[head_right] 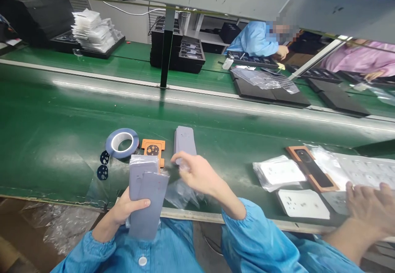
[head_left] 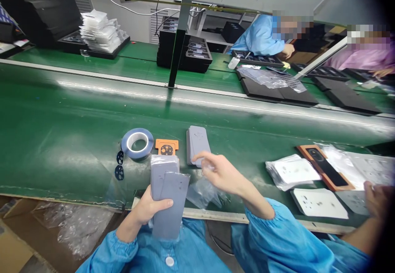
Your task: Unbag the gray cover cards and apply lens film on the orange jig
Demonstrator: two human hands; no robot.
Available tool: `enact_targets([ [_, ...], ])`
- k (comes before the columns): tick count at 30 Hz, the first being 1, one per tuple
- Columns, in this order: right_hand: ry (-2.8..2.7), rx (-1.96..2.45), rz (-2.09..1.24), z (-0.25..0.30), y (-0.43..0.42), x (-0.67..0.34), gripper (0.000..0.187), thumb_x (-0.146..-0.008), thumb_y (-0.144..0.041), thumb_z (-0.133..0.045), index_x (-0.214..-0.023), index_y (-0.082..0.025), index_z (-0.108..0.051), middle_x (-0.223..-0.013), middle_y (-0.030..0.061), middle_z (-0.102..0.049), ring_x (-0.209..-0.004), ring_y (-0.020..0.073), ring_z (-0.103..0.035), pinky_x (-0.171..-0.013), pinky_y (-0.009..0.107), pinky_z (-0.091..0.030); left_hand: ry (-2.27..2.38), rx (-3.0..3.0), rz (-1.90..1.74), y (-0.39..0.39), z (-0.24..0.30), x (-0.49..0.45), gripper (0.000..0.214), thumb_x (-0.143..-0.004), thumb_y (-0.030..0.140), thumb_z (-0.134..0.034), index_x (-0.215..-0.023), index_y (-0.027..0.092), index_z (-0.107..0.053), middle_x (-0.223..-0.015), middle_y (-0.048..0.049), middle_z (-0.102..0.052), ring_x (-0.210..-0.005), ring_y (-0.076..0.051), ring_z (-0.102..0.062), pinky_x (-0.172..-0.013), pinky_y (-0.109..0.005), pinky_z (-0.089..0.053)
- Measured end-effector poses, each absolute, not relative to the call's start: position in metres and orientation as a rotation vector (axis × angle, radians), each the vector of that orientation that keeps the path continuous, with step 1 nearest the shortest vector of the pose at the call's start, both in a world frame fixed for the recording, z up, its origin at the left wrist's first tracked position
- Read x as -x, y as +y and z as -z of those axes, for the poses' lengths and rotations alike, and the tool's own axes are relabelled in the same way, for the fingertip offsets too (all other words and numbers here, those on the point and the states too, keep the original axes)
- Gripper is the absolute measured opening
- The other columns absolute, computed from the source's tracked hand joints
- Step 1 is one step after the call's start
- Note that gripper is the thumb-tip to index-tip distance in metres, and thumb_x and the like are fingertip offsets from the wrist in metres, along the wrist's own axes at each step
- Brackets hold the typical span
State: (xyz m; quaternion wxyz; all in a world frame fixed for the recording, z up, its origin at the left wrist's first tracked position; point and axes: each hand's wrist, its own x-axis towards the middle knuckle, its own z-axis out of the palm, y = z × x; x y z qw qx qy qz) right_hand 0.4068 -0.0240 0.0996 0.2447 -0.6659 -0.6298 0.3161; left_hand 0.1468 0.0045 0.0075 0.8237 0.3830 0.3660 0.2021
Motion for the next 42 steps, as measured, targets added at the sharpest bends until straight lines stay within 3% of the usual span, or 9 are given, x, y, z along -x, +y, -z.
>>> enact_targets([
  [6,-2.019,1.803,-0.641,-0.074,-0.031,-0.372,0.033,-0.092,-0.043,-0.059,-0.116,-0.025,-0.073,-0.084,0.0049,-0.076,-0.070,0.0183,-0.065,-0.063,0.027,-0.039,0.845,-0.845,-0.428,0.002,-0.005,-0.147,0.064,-0.059,0.037,-0.090,-0.113,0.014,-0.064,-0.106,-0.0122,-0.073,-0.097,-0.029,-0.067,-0.083,-0.040,-0.056],
  [11,-2.139,1.754,-0.282,-0.058,-0.040,-0.368,0.034,-0.100,-0.030,-0.045,-0.109,-0.024,-0.077,-0.068,0.0059,-0.070,-0.061,0.0156,-0.057,-0.057,0.028,-0.035,0.832,-0.889,-0.449,0.005,-0.007,-0.148,0.058,-0.063,0.038,-0.088,-0.111,0.014,-0.066,-0.105,-0.0115,-0.074,-0.097,-0.029,-0.068,-0.084,-0.039,-0.056],
  [15,-2.167,1.603,-0.173,-0.055,-0.043,-0.366,0.033,-0.098,-0.025,-0.046,-0.099,-0.023,-0.078,-0.067,0.0055,-0.065,-0.059,0.0150,-0.053,-0.056,0.028,-0.036,0.856,-0.888,-0.459,0.005,-0.007,-0.150,0.059,-0.063,0.037,-0.088,-0.113,0.015,-0.066,-0.107,-0.0112,-0.074,-0.099,-0.029,-0.068,-0.084,-0.038,-0.056],
  [19,-2.082,1.489,-0.423,-0.060,-0.042,-0.364,0.022,-0.091,-0.024,-0.055,-0.090,-0.021,-0.076,-0.089,0.0082,-0.069,-0.070,0.0156,-0.061,-0.061,0.026,-0.043,0.868,-0.899,-0.455,0.003,-0.003,-0.149,0.059,-0.062,0.038,-0.088,-0.112,0.015,-0.066,-0.108,-0.0115,-0.074,-0.099,-0.029,-0.068,-0.085,-0.039,-0.056],
  [24,-1.815,1.714,-0.878,-0.068,-0.037,-0.363,0.015,-0.089,-0.021,-0.056,-0.093,-0.022,-0.070,-0.080,0.0019,-0.071,-0.071,0.0160,-0.065,-0.068,0.026,-0.046,0.874,-0.959,-0.430,0.002,0.003,-0.149,0.060,-0.063,0.039,-0.088,-0.111,0.013,-0.066,-0.103,-0.0116,-0.074,-0.095,-0.029,-0.068,-0.084,-0.039,-0.055],
  [29,-1.714,1.918,-0.969,-0.068,-0.033,-0.365,0.016,-0.082,-0.034,-0.072,-0.094,-0.025,-0.067,-0.076,-0.0019,-0.070,-0.068,0.0167,-0.064,-0.063,0.025,-0.040,0.848,-0.996,-0.406,0.001,0.006,-0.147,0.059,-0.067,0.041,-0.086,-0.115,0.013,-0.064,-0.106,-0.0123,-0.073,-0.097,-0.029,-0.068,-0.085,-0.039,-0.055],
  [33,-1.760,1.850,-0.986,-0.070,-0.031,-0.371,0.021,-0.072,-0.034,-0.083,-0.080,-0.022,-0.068,-0.089,0.0003,-0.069,-0.078,0.0171,-0.063,-0.068,0.026,-0.042,0.827,-1.075,-0.397,0.001,0.004,-0.148,0.063,-0.070,0.040,-0.084,-0.122,0.015,-0.061,-0.114,-0.0126,-0.071,-0.105,-0.030,-0.066,-0.088,-0.039,-0.054],
  [38,-1.608,1.659,-1.291,-0.083,-0.020,-0.394,0.009,-0.080,-0.027,-0.074,-0.076,-0.020,-0.070,-0.081,-0.0007,-0.070,-0.077,0.0155,-0.063,-0.071,0.025,-0.046,0.696,-1.094,-0.367,0.006,0.005,-0.153,0.062,-0.072,0.042,-0.082,-0.123,0.013,-0.061,-0.114,-0.0136,-0.072,-0.105,-0.031,-0.066,-0.089,-0.041,-0.053],
  [42,-1.548,1.673,-1.272,-0.093,-0.010,-0.410,0.011,-0.083,-0.029,-0.070,-0.080,-0.018,-0.073,-0.082,0.0010,-0.072,-0.076,0.0161,-0.064,-0.072,0.026,-0.047,0.657,-1.102,-0.375,0.011,0.007,-0.156,0.063,-0.071,0.042,-0.082,-0.122,0.012,-0.061,-0.112,-0.0143,-0.071,-0.105,-0.032,-0.065,-0.091,-0.043,-0.051],
])
